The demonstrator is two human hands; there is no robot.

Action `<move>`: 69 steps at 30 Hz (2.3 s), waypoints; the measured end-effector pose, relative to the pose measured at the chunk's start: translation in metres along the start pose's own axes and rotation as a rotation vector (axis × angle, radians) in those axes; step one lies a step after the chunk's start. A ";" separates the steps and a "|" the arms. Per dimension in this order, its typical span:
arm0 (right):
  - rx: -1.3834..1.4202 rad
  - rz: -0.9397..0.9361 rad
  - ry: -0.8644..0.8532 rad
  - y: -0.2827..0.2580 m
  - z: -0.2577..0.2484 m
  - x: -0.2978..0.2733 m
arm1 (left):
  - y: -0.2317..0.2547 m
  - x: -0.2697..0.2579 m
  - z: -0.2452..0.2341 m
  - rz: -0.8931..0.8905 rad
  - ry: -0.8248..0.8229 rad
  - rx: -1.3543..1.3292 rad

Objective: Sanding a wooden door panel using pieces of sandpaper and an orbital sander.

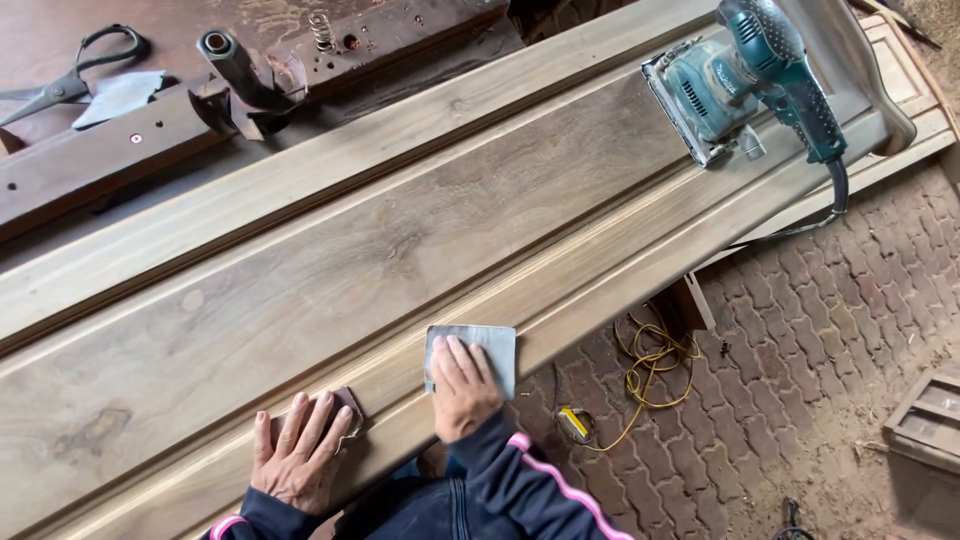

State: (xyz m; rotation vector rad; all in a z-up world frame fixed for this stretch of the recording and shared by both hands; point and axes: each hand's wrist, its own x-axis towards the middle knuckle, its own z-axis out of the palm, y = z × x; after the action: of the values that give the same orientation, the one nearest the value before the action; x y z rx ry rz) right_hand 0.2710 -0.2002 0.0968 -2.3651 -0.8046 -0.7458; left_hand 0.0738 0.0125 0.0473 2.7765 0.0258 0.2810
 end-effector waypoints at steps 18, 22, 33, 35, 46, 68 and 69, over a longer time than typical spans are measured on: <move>-0.451 0.110 -0.226 0.125 0.007 -0.045 | -0.003 -0.004 0.005 -0.003 -0.016 -0.026; -0.613 0.289 -0.326 0.162 -0.003 -0.009 | -0.004 -0.005 0.002 0.007 -0.014 -0.018; -0.127 0.019 -0.065 0.062 -0.006 -0.025 | 0.000 0.005 -0.006 -0.018 -0.044 0.006; -0.287 0.657 -0.527 0.124 -0.015 0.012 | 0.000 0.005 -0.004 -0.001 -0.041 0.004; -0.074 0.374 -0.315 -0.046 0.023 -0.051 | -0.074 -0.100 -0.033 -0.111 -0.023 0.165; -0.047 0.007 -0.086 -0.063 0.001 -0.035 | -0.095 -0.118 -0.053 -0.149 0.020 0.061; -0.048 0.008 -0.090 -0.020 0.006 -0.046 | -0.094 -0.119 -0.054 -0.150 0.017 0.058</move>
State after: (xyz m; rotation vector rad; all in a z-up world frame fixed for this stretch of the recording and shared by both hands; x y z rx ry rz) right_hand 0.2284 -0.1999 0.0695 -2.4588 -0.8221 -0.6666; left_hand -0.0516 0.1133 0.0420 2.8109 0.2491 0.2696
